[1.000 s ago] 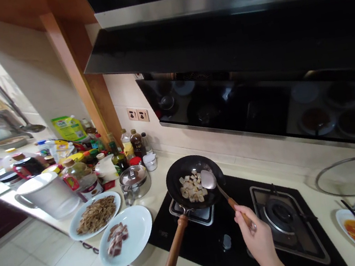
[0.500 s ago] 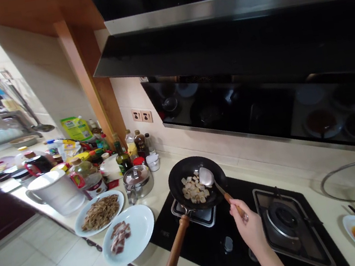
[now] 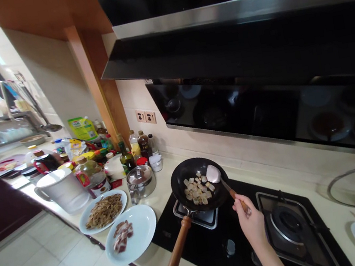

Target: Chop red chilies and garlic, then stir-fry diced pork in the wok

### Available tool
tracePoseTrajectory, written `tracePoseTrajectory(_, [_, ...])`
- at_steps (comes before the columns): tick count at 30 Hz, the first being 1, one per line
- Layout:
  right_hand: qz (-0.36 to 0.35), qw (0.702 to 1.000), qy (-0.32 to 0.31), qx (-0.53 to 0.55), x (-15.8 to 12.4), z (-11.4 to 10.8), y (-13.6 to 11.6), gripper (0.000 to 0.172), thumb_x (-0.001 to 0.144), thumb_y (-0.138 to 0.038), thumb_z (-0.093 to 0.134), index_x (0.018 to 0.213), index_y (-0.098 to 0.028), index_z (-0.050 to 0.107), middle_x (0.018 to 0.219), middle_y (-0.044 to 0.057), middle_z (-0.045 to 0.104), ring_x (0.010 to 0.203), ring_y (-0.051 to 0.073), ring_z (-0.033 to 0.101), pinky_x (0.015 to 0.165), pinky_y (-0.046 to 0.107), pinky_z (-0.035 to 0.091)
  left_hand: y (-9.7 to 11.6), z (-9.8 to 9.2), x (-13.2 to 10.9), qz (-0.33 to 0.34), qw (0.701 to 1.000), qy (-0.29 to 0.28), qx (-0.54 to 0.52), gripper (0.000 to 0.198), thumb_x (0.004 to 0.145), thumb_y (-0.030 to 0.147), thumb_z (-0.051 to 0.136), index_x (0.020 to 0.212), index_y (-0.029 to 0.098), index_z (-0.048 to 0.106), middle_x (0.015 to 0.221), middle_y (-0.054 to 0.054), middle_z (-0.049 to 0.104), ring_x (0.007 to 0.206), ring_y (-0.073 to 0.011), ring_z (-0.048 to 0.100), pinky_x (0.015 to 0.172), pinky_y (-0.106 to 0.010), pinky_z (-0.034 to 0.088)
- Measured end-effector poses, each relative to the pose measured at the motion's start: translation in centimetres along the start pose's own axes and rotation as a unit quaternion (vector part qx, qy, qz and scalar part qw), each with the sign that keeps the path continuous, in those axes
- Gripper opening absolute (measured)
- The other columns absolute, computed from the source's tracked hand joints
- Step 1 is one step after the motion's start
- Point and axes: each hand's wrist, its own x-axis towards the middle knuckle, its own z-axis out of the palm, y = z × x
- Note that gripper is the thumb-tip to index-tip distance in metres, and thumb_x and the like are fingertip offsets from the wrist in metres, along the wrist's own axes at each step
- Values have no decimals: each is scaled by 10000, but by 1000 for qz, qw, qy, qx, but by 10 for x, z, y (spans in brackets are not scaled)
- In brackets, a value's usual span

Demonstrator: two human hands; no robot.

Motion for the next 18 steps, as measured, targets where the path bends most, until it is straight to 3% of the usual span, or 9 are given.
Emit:
tracePoseTrajectory(3, [40, 997, 10, 68, 2, -1, -3, 468, 770, -543, 625, 1018, -146, 629, 787, 84, 723, 708, 225, 712, 664, 321, 601, 2, 8, 12, 7, 1000, 1, 1, 421, 704, 641, 609, 787, 239, 706, 809, -117, 737, 798, -357, 689, 527, -388, 556])
tracePoseTrajectory(7, [55, 993, 8, 107, -2, -5, -11, 456, 770, -510, 649, 1034, -138, 623, 787, 83, 720, 710, 231, 709, 687, 350, 605, -3, 11, 13, 6, 1000, 0, 5, 388, 832, 567, 519, 894, 220, 683, 912, -72, 726, 861, -257, 672, 681, -391, 574])
tracePoseTrajectory(10, [41, 995, -11, 95, -6, -3, -11, 426, 796, -495, 627, 1038, -145, 623, 829, 85, 715, 741, 220, 705, 723, 348, 598, -10, 7, 6, 2, 1000, -2, 9, 342, 863, 511, 513, 944, 216, 666, 975, -58, 710, 896, -241, 656, 721, -388, 563])
tracePoseTrajectory(14, [22, 997, -37, 70, -9, 4, -6, 406, 830, -487, 584, 1061, -154, 613, 852, 83, 712, 771, 208, 702, 750, 334, 587, -23, -14, -19, -12, 1000, -1, 16, 330, 893, 452, 501, 1047, 189, 626, 1033, -55, 670, 898, -203, 640, 752, -365, 557])
tracePoseTrajectory(18, [-9, 998, -55, 29, -13, 8, -6, 389, 826, -493, 574, 1037, -171, 630, 837, 78, 719, 773, 214, 706, 721, 306, 585, -42, -47, -60, -31, 999, 9, 23, 365, 915, 462, 446, 1010, 162, 632, 933, -46, 674, 818, -174, 646, 709, -340, 560])
